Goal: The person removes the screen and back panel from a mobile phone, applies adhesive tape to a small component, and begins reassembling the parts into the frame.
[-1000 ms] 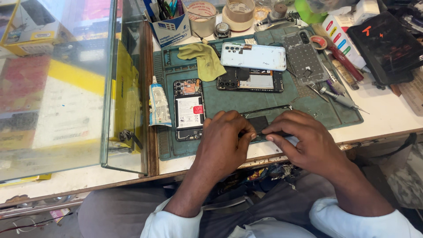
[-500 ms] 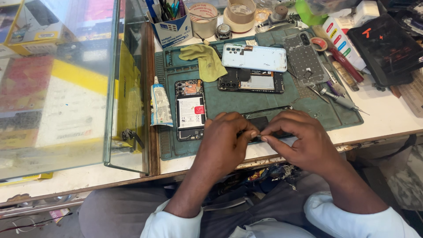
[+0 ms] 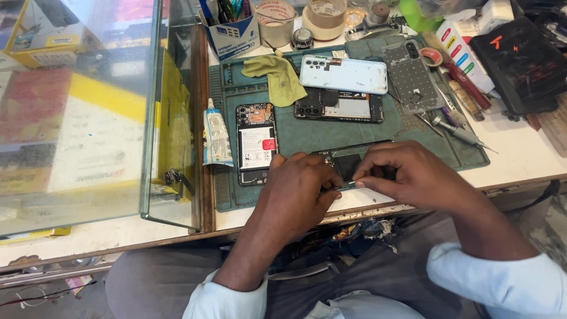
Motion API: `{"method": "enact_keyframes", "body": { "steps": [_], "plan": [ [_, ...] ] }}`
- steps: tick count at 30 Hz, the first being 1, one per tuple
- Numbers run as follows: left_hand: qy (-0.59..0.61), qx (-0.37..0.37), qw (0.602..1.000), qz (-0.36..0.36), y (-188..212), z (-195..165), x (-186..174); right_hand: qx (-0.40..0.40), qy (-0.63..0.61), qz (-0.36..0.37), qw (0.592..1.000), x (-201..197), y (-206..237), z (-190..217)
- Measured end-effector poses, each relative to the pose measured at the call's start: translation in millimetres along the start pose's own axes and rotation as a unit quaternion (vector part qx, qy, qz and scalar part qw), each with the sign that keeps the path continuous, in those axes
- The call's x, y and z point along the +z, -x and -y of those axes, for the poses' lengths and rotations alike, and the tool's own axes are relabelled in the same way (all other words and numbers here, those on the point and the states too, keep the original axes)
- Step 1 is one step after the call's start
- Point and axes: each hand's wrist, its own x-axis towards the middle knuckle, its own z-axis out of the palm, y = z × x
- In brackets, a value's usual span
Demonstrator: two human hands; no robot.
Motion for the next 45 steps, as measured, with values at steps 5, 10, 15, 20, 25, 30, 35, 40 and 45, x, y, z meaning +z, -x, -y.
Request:
{"method": "enact_keyframes", "body": {
  "steps": [5, 10, 15, 20, 25, 30, 35, 40, 45],
  "plan": [
    [0.0, 0.003, 1.0, -0.005, -1, 1, 5, -0.002, 0.062, 0.075, 0.995, -13, -16, 6],
    [-0.006, 0.011, 0.999, -0.03, -1, 1, 8, -0.026, 0.108, 0.131, 0.985, -16, -31, 10],
    [0.001, 0.012, 0.999, -0.033, -1, 1, 10, -0.005, 0.142, 0.16, 0.977, -16, -35, 12],
    [-0.005, 0.007, 0.999, -0.037, -2, 0, 11, -0.008, 0.117, 0.173, 0.978, -16, -36, 14],
    [-0.008, -0.001, 1.0, -0.023, -2, 0, 11, -0.024, 0.104, 0.175, 0.979, -18, -37, 13],
    [-0.002, 0.01, 0.999, -0.037, -2, 0, 12, -0.036, 0.091, 0.187, 0.978, -18, -39, 11],
    [0.0, 0.006, 0.999, -0.032, -2, 1, 12, -0.013, 0.098, 0.204, 0.974, -19, -40, 10],
    [0.004, 0.002, 0.999, -0.032, -2, 1, 13, -0.017, 0.073, 0.208, 0.975, -18, -40, 6],
    [0.0, -0.005, 1.0, -0.022, -3, 2, 13, -0.009, 0.075, 0.211, 0.975, -19, -39, 3]
  ]
}}
